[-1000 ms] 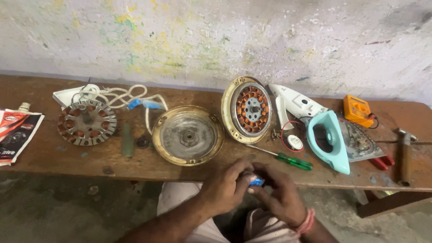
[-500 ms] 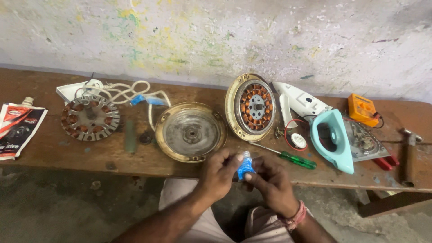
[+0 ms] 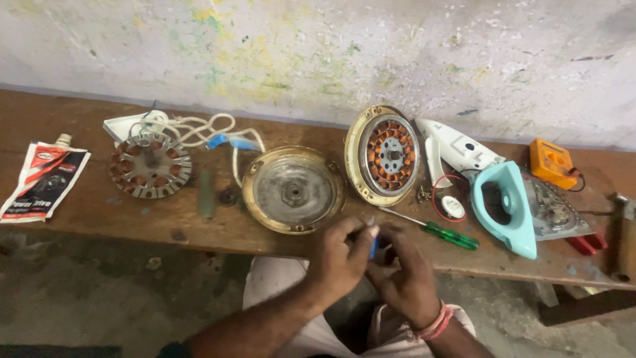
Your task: The person disassembles and reassembles a small electrical motor on a wooden workbench. They use a screwdriver to remove and install a bearing into the motor housing, handling the stator, rotor, and housing components.
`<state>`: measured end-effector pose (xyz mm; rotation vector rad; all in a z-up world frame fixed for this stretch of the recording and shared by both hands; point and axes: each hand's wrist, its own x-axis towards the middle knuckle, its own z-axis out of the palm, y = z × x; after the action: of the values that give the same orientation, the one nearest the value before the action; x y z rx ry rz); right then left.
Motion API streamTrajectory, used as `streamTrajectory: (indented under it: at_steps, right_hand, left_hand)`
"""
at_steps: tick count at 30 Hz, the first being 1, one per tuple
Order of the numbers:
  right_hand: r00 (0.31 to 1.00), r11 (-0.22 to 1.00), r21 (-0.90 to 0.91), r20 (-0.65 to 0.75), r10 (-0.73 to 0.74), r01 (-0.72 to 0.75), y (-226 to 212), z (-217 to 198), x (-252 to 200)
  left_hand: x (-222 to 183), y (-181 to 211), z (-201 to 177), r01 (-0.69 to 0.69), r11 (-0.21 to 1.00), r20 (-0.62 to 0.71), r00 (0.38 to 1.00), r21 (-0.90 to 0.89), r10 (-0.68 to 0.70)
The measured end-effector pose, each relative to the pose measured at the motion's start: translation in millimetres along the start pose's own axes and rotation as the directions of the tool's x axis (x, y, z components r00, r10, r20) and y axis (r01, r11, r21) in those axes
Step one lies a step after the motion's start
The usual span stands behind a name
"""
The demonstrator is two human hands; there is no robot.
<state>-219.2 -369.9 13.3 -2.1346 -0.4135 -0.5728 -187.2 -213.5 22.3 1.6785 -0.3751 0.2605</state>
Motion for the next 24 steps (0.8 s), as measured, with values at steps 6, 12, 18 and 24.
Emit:
streamTrajectory:
  at_steps: [6, 12, 18, 24]
  right_hand:
    - [0.986, 0.965, 0.203, 0.051, 0.159, -0.167, 19.3, -2.9, -0.5]
    - [0.972, 0.945, 0.232, 0.011, 0.235, -0.231, 46.7, -18.8, 9.0]
    - [0.899, 0.874, 0.211, 0.101, 0.427, -0.438, 61.8, -19.9, 10.9]
    - [0.911, 0.863, 0.294, 0.099, 0.401, -0.411, 71.6, -18.0, 7.5]
  left_hand:
    - [-10.3, -9.5, -6.6, -0.331, 0.943, 0.105, 0.939, 0.029, 0.326]
    - [26.7, -38.2, -86.5, -0.170, 0.748, -0.288, 0.850, 0.642, 0.440]
    - [48.2, -74.2, -163.8, 0.247, 0.688, -0.293, 0.955, 0.682, -0.052]
    - [56.9, -99.6, -161.0, 0.447, 0.871, -0.278, 0.879, 0.204, -0.386]
